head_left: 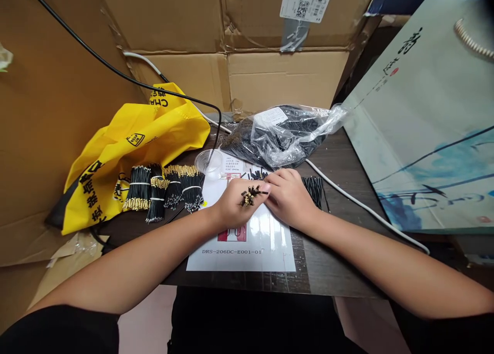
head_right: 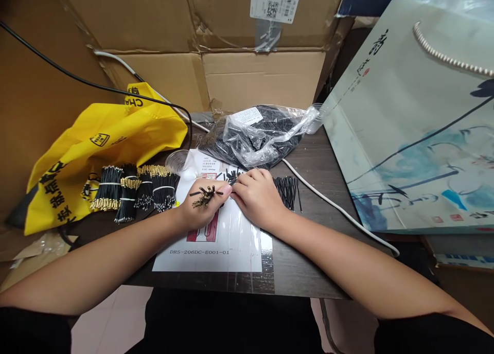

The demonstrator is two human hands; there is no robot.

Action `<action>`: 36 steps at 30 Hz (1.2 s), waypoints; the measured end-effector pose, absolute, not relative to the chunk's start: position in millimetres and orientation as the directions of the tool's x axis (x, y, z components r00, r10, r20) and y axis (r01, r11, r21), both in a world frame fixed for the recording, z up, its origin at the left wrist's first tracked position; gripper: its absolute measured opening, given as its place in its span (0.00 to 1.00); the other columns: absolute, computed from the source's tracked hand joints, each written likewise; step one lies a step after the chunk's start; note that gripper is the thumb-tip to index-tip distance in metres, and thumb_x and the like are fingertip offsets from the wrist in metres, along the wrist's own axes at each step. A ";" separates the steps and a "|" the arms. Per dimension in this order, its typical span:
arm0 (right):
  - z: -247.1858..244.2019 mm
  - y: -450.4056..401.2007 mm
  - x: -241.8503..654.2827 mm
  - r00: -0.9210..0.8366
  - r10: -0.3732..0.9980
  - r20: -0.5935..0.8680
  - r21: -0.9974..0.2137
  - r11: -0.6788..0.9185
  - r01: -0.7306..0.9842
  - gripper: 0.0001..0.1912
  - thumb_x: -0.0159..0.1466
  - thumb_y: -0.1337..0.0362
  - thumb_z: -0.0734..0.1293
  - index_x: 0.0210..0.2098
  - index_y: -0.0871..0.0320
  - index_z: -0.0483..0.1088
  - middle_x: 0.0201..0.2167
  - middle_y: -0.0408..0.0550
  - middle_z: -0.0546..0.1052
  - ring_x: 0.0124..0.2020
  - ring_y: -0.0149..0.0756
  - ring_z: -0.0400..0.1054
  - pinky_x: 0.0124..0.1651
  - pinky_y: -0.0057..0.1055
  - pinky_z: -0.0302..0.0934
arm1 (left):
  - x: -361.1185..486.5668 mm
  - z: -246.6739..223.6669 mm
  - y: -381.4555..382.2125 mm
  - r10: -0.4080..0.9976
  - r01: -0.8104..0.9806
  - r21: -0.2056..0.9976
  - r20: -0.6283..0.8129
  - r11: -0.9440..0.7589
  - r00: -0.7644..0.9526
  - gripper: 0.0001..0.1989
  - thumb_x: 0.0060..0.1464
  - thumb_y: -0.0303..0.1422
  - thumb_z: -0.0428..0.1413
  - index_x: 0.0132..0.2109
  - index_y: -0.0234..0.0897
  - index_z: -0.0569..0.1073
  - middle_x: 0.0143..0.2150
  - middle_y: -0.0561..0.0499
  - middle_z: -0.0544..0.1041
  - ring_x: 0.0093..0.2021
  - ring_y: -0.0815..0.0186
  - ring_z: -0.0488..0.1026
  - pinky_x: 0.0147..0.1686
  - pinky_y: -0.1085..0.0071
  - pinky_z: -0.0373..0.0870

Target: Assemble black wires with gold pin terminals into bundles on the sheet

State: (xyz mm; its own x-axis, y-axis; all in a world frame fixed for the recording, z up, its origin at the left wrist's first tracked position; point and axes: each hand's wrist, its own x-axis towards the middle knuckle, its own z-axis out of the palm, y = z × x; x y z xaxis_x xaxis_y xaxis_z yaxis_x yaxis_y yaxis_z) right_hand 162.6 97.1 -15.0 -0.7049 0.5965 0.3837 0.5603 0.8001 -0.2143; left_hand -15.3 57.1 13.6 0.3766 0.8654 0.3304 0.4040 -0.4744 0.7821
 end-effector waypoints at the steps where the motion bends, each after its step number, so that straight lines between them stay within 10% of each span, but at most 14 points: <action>1: -14.8 97.3 161.6 -0.710 0.596 0.376 -0.201 0.800 0.565 0.09 0.68 0.64 0.61 0.34 0.58 0.71 0.36 0.48 0.75 0.42 0.41 0.60 0.48 0.40 0.50 | -15.8 13.4 56.6 0.847 0.420 0.750 0.353 -0.511 0.398 0.21 0.64 0.38 0.46 0.22 0.38 0.55 0.20 0.56 0.58 0.22 0.72 0.53 0.27 0.71 0.56; 19: -17.8 104.7 155.4 -0.852 0.386 0.353 -0.018 0.913 0.407 0.11 0.69 0.65 0.61 0.31 0.60 0.68 0.34 0.51 0.71 0.38 0.40 0.56 0.41 0.37 0.49 | -15.1 1.9 57.6 0.722 0.442 0.571 0.525 -0.692 0.451 0.19 0.63 0.32 0.47 0.23 0.37 0.57 0.19 0.57 0.58 0.20 0.74 0.54 0.23 0.73 0.53; 36: -16.3 106.5 162.4 -0.793 0.418 0.444 -0.162 0.908 0.388 0.12 0.70 0.64 0.59 0.35 0.60 0.71 0.30 0.49 0.71 0.34 0.38 0.57 0.37 0.35 0.53 | -15.3 10.0 51.5 0.732 0.382 0.629 0.523 -0.677 0.437 0.20 0.64 0.31 0.47 0.22 0.37 0.57 0.16 0.57 0.59 0.19 0.75 0.57 0.23 0.75 0.56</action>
State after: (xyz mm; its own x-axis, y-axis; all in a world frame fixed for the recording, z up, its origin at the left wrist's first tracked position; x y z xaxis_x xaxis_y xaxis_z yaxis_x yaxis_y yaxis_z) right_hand 162.4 106.5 -16.3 -0.7927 0.4175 0.4442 0.3875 0.9076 -0.1616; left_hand -15.3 51.5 10.0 0.4366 0.7319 0.5231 0.3815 -0.6772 0.6292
